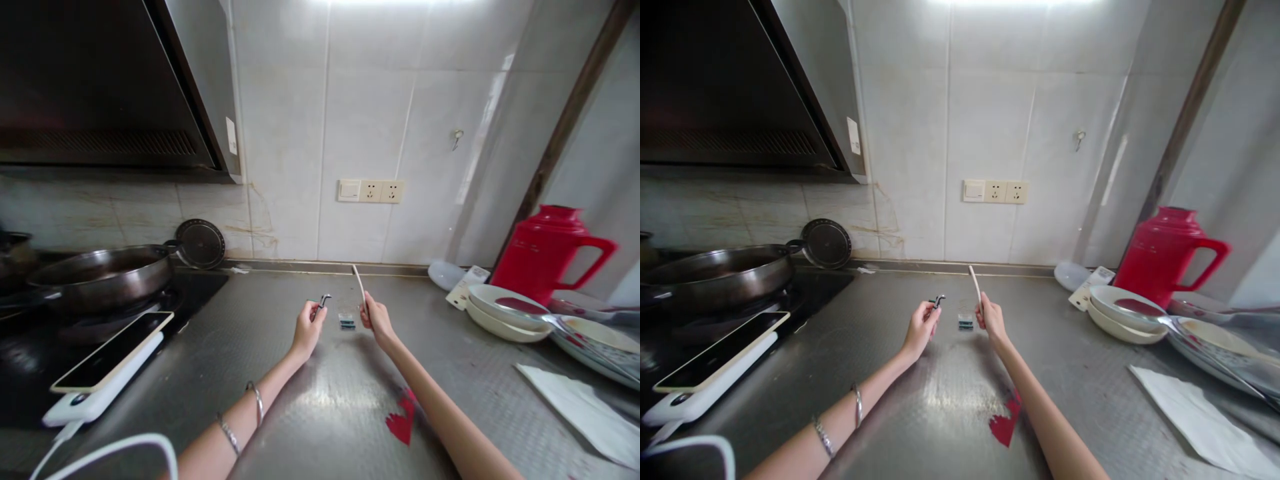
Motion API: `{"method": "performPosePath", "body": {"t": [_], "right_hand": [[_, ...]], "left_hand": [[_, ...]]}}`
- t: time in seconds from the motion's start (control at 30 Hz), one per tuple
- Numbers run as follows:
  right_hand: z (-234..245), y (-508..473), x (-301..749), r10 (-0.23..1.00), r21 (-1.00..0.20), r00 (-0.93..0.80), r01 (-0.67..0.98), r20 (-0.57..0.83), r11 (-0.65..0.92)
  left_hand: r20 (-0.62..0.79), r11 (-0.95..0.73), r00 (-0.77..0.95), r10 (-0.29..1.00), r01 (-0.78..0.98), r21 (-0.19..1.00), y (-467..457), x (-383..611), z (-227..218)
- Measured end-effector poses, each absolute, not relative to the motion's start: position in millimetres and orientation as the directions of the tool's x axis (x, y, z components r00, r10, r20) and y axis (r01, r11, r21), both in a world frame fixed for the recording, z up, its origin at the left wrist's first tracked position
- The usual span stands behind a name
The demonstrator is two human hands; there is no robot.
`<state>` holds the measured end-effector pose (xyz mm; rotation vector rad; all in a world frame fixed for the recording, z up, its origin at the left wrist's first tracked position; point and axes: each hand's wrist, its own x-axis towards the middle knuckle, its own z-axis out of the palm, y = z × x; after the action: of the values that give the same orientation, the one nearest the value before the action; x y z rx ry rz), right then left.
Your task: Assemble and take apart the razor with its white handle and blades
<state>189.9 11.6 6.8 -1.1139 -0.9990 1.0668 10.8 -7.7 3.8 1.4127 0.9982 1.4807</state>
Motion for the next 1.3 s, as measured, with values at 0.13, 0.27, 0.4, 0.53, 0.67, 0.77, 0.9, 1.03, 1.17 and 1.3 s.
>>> {"method": "performPosePath", "body": {"t": [0.13, 0.27, 0.4, 0.53, 0.67, 0.77, 0.9, 1.03, 1.17, 1.3], "right_hand": [[8.5, 9.7, 198.3, 0.959, -0.988, 0.242, -0.008, 0.146, 0.153], [8.5, 6.6, 199.7, 0.925, -0.941, 0.257, 0.263, 0.279, 0.211], [9.8, 2.5, 194.8, 0.906, -0.866, 0.261, 0.465, 0.332, 0.184], [12.9, -1.8, 186.5, 0.906, -0.814, 0.229, 0.552, 0.355, 0.18], [9.8, -1.9, 185.4, 0.888, -0.779, 0.217, 0.591, 0.405, 0.21], [4.5, 0.7, 190.4, 0.884, -0.775, 0.215, 0.593, 0.415, 0.22], [3.1, 1.2, 190.6, 0.897, -0.785, 0.19, 0.577, 0.398, 0.226], [5.6, -1.3, 180.9, 0.895, -0.797, 0.181, 0.549, 0.407, 0.251], [3.7, -1.2, 182.2, 0.878, -0.779, 0.188, 0.565, 0.441, 0.271], [4.5, -1.4, 189.5, 0.856, -0.762, 0.215, 0.589, 0.47, 0.27]], "left_hand": [[0.332, -0.328, 0.051, 0.942, -0.067, 0.942, -9.1, 11.9, 5.0], [0.338, -0.329, 0.071, 0.938, -0.11, 0.938, -8.7, 12.7, 4.3], [0.3, -0.285, 0.085, 0.95, -0.153, 0.946, -10.9, 14.2, 6.4], [0.268, -0.254, 0.065, 0.961, -0.165, 0.953, -15.8, 17.3, 9.1], [0.259, -0.246, 0.066, 0.964, -0.157, 0.956, -20.2, 19.5, 9.4], [0.259, -0.243, 0.079, 0.963, -0.166, 0.956, -22.1, 19.1, 10.1], [0.266, -0.247, 0.078, 0.961, -0.197, 0.949, -22.3, 18.5, 11.3], [0.2, -0.136, 0.205, 0.958, -0.288, 0.948, -25.8, 21.4, 12.4], [0.128, 0.069, 0.373, 0.919, -0.471, 0.879, -35.3, 24.9, 20.1], [0.116, 0.158, 0.425, 0.898, -0.556, 0.816, -40.9, 25.4, 28.7]]}}
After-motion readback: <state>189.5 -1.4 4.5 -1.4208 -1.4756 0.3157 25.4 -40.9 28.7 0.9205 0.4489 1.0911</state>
